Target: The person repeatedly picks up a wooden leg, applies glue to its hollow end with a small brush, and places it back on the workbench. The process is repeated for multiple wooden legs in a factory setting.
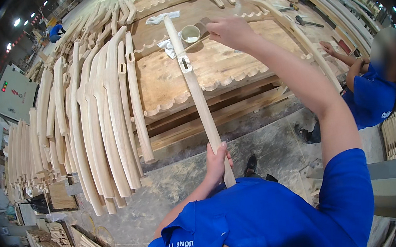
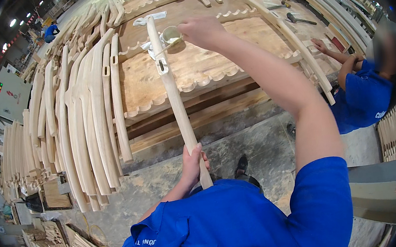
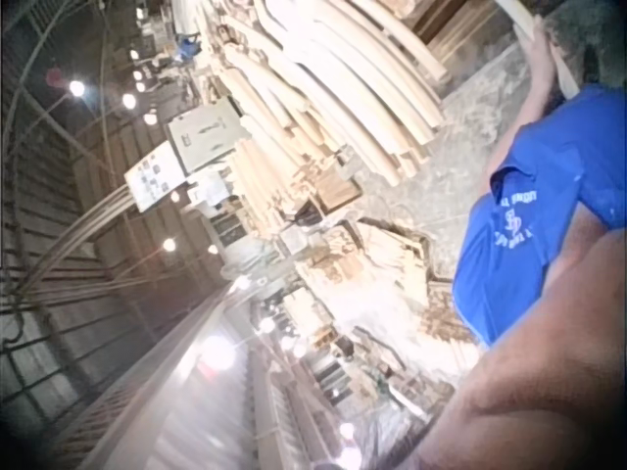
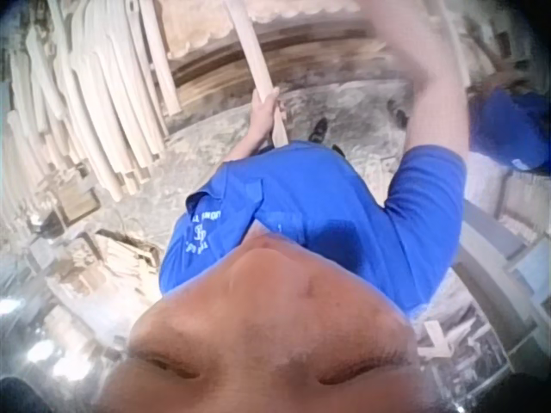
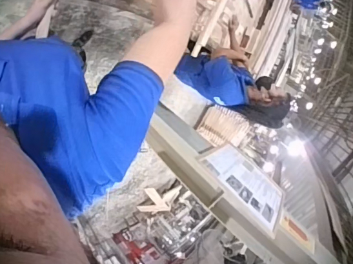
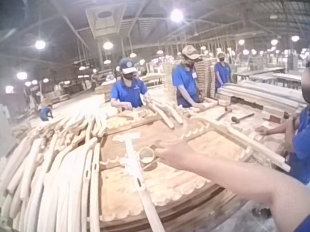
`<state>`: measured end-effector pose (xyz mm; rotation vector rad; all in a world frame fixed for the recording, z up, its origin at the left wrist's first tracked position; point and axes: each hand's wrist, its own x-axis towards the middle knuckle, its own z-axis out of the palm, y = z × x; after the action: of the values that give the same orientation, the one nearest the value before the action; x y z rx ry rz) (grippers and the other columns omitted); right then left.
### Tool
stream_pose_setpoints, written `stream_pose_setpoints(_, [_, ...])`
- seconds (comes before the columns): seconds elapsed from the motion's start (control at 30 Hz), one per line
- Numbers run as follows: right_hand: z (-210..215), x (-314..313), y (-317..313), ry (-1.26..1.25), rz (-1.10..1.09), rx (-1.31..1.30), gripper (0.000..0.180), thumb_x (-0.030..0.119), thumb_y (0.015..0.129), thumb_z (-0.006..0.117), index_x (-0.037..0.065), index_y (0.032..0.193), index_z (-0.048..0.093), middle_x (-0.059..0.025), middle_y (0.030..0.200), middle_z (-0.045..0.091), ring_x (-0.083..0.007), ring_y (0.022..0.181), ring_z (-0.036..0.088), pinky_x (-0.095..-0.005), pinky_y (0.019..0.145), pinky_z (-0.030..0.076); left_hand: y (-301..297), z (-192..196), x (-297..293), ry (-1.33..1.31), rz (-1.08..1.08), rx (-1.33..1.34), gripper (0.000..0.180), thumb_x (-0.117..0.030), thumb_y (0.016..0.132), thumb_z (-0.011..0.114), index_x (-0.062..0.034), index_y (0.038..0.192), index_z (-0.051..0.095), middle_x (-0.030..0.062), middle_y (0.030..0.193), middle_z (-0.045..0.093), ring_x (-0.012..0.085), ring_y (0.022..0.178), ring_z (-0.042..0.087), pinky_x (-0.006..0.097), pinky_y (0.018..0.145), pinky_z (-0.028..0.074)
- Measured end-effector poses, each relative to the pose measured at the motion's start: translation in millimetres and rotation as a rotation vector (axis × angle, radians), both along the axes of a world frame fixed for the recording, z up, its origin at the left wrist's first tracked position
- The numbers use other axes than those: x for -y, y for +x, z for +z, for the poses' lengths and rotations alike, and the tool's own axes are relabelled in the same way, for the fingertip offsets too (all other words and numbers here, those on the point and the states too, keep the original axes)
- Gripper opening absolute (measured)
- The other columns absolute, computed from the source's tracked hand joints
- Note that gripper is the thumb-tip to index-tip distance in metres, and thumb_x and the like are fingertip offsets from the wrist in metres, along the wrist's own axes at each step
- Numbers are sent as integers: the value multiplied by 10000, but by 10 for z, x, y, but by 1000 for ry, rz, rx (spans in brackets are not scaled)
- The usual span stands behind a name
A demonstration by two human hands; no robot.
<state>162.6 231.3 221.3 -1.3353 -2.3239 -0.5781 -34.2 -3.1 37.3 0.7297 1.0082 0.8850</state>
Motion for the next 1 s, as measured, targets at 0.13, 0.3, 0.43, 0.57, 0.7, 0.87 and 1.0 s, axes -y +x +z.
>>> stream_pose_setpoints(0.13, [-292, 91, 97, -377, -134, -329, 236, 336, 840, 596, 102, 830, 627, -69, 811, 643, -290, 759, 619, -386, 641, 486, -3, 43, -1, -28, -1, 15, 279, -284, 924, 519, -80, 992, 342, 63, 691, 483, 133, 458, 501, 269, 394, 430])
stream_pose_setpoints(0.3, [-642, 74, 115, -506, -186, -460, 325, 406, 860, 555, 95, 841, 649, -96, 802, 656, -300, 768, 622, -410, 674, 485, -4, 36, -15, -39, -2, 21, 285, -287, 924, 518, -85, 1007, 335, 67, 701, 482, 137, 462, 500, 274, 397, 434])
stream_pose_setpoints(0.43, [-711, 62, 125, -511, -192, -472, 327, 412, 865, 543, 104, 856, 654, -105, 809, 655, -300, 778, 623, -413, 680, 485, -2, 36, -8, -40, -5, 19, 283, -282, 924, 515, -88, 1018, 333, 68, 708, 484, 140, 467, 501, 276, 401, 433])
stream_pose_setpoints(0.57, [-719, 98, 76, -428, -217, -489, 300, 394, 843, 576, 100, 806, 625, -85, 796, 650, -284, 779, 619, -407, 663, 479, 13, 41, -5, -41, 4, 25, 276, -277, 924, 513, -89, 1016, 333, 67, 705, 483, 141, 466, 502, 278, 403, 435])
stream_pose_setpoints(0.7, [-762, 170, 40, -337, -161, -538, 244, 318, 807, 635, 90, 761, 563, -58, 756, 622, -269, 763, 607, -398, 639, 474, 18, 17, -1, -43, 12, 31, 280, -283, 923, 516, -91, 1013, 333, 66, 703, 484, 140, 467, 503, 275, 405, 438])
stream_pose_setpoints(0.87, [-877, 178, -9, -135, -127, -557, 171, 222, 773, 662, 106, 775, 536, -37, 761, 587, -253, 777, 590, -388, 648, 485, 32, 18, 5, -36, 4, 18, 286, -288, 921, 524, -93, 1012, 335, 67, 706, 486, 138, 466, 501, 274, 406, 439])
stream_pose_setpoints(1.0, [-917, 177, -46, 75, -52, -467, 164, 183, 755, 664, 102, 762, 521, -27, 762, 565, -234, 774, 569, -370, 632, 480, 41, -22, -8, -7, 17, -9, 272, -306, 919, 520, -119, 990, 335, 67, 684, 486, 152, 456, 504, 291, 399, 446])
